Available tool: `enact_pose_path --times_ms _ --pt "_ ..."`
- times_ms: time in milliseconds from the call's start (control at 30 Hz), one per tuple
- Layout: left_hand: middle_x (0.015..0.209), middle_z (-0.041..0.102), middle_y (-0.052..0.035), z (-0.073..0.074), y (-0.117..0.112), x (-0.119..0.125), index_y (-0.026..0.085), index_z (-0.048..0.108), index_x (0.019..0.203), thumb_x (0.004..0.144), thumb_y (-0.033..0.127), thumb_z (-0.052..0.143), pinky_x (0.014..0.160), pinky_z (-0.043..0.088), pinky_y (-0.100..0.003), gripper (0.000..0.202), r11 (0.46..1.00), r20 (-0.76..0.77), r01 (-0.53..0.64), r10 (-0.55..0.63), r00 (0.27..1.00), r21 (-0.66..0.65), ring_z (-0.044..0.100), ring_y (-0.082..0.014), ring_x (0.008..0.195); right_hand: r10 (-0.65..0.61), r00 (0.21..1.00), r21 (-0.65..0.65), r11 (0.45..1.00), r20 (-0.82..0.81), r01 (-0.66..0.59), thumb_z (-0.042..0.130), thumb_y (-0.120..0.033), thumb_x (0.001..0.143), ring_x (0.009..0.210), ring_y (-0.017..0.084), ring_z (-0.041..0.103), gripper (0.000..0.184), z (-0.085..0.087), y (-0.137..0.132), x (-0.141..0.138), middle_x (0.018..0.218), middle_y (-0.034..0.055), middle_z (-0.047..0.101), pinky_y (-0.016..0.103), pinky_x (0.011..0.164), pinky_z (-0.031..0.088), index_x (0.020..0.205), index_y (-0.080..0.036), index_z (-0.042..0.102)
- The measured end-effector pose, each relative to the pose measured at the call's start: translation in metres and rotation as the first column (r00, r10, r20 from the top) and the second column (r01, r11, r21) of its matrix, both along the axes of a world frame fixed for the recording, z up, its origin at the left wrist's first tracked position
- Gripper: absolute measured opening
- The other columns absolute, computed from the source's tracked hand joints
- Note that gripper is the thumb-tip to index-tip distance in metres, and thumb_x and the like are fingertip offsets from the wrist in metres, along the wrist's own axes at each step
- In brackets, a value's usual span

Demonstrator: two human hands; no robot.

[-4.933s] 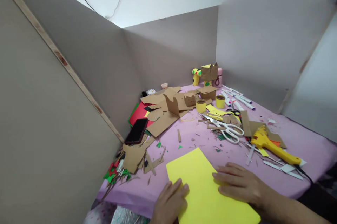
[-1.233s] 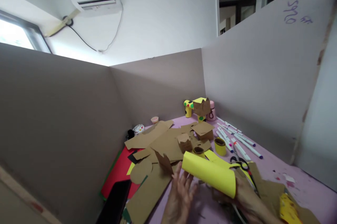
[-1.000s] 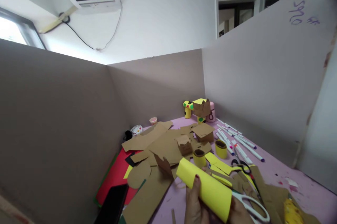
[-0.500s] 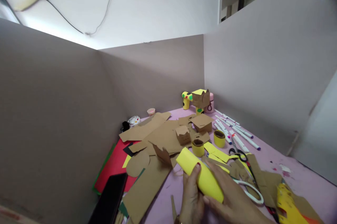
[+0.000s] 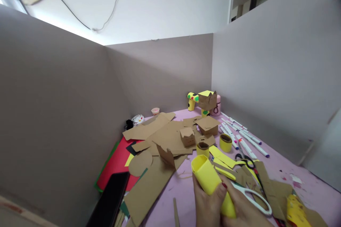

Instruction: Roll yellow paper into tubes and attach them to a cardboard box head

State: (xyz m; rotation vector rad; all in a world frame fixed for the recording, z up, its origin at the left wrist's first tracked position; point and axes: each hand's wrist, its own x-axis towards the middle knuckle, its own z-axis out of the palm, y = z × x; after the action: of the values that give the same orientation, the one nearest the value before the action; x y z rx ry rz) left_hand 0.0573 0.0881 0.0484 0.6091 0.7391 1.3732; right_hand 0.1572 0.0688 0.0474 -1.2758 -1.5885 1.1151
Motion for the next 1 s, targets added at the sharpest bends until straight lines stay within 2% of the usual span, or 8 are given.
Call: enact_pose_path --times_ms 67,233,367,500,633,867,933,1000 --pt "0.088 0.071 -0.0108 0.004 -0.003 -0.002 0.018 0.056 0.107 0.046 0.034 0.087 0.076 0.052 -0.036 0.071 0.999 0.014 0.033 -0.033 0.999 -0.017 0.067 -0.0284 0.083 0.029 0.999 -0.015 0.999 -0.015 -0.029 0.065 -0.023 0.064 0.118 0.033 0.052 0.076 0.008 -0.002 -0.001 0.12 0.0107 0.064 0.041 0.1 0.04 0.137 -0.022 0.042" --pt "0.084 0.071 -0.0125 0.012 -0.004 -0.011 0.015 0.062 0.089 0.048 0.035 0.086 0.067 0.053 -0.034 0.052 0.989 -0.038 0.14 -0.142 0.989 -0.036 0.067 -0.029 0.079 0.137 0.983 -0.107 0.983 -0.125 -0.151 0.068 -0.029 0.062 0.124 0.034 0.045 0.078 0.014 -0.004 0.003 0.127 0.0116 0.058 0.04 0.099 0.04 0.135 -0.02 0.043" --pt "0.083 0.07 -0.0102 0.008 -0.004 -0.009 0.017 0.06 0.089 0.052 0.036 0.084 0.066 0.052 -0.033 0.048 0.998 -0.09 0.07 -0.069 0.994 0.007 0.066 -0.0252 0.072 0.018 0.999 -0.069 0.997 -0.045 -0.021 0.066 -0.023 0.06 0.126 0.033 0.043 0.077 0.004 -0.005 0.0 0.126 0.012 0.059 0.041 0.105 0.033 0.133 -0.019 0.044" --pt "0.08 0.069 -0.0091 0.004 -0.006 -0.003 0.018 0.057 0.101 0.051 0.034 0.085 0.073 0.052 -0.035 0.06 0.999 -0.135 -0.033 0.037 0.99 0.038 0.066 -0.0276 0.079 -0.081 0.995 0.024 0.997 0.065 0.08 0.062 -0.019 0.063 0.119 0.034 0.05 0.073 0.001 -0.005 -0.005 0.121 0.0144 0.062 0.038 0.09 0.046 0.134 -0.018 0.042" --pt "0.082 0.069 -0.0107 0.009 -0.008 -0.005 0.017 0.058 0.107 0.046 0.037 0.086 0.076 0.051 -0.037 0.07 0.998 -0.113 0.022 -0.014 0.993 0.065 0.065 -0.0297 0.082 -0.043 0.997 0.034 0.999 0.064 0.04 0.064 -0.017 0.061 0.114 0.036 0.055 0.076 0.007 -0.004 -0.003 0.108 0.0118 0.07 0.039 0.087 0.048 0.135 -0.021 0.044" --pt "0.089 0.07 -0.0125 0.019 -0.006 -0.015 0.016 0.063 0.093 0.048 0.039 0.085 0.076 0.051 -0.036 0.055 0.985 0.002 0.161 -0.162 0.987 0.055 0.065 -0.0285 0.082 0.037 0.998 -0.059 0.998 0.047 -0.034 0.064 -0.016 0.055 0.121 0.039 0.048 0.079 0.003 -0.005 0.011 0.122 0.0067 0.063 0.046 0.1 0.039 0.132 -0.026 0.051" --pt "0.095 0.069 -0.012 0.021 -0.004 -0.017 0.018 0.06 0.103 0.05 0.04 0.085 0.075 0.051 -0.034 0.063 0.992 0.0 0.12 -0.12 0.993 0.05 0.065 -0.0273 0.083 0.062 0.997 -0.08 0.995 0.056 -0.057 0.066 -0.016 0.052 0.123 0.039 0.046 0.081 0.0 -0.005 0.015 0.128 0.0055 0.06 0.045 0.103 0.036 0.131 -0.026 0.052" --pt "0.105 0.066 -0.0109 0.022 -0.003 -0.018 0.023 0.056 0.109 0.051 0.04 0.085 0.076 0.051 -0.033 0.067 0.995 -0.055 -0.028 0.033 0.998 0.095 0.065 -0.026 0.087 0.069 0.996 -0.081 0.995 0.051 -0.065 0.068 -0.018 0.052 0.124 0.039 0.045 0.081 -0.001 -0.004 0.018 0.13 0.0046 0.058 0.045 0.104 0.035 0.131 -0.027 0.052"
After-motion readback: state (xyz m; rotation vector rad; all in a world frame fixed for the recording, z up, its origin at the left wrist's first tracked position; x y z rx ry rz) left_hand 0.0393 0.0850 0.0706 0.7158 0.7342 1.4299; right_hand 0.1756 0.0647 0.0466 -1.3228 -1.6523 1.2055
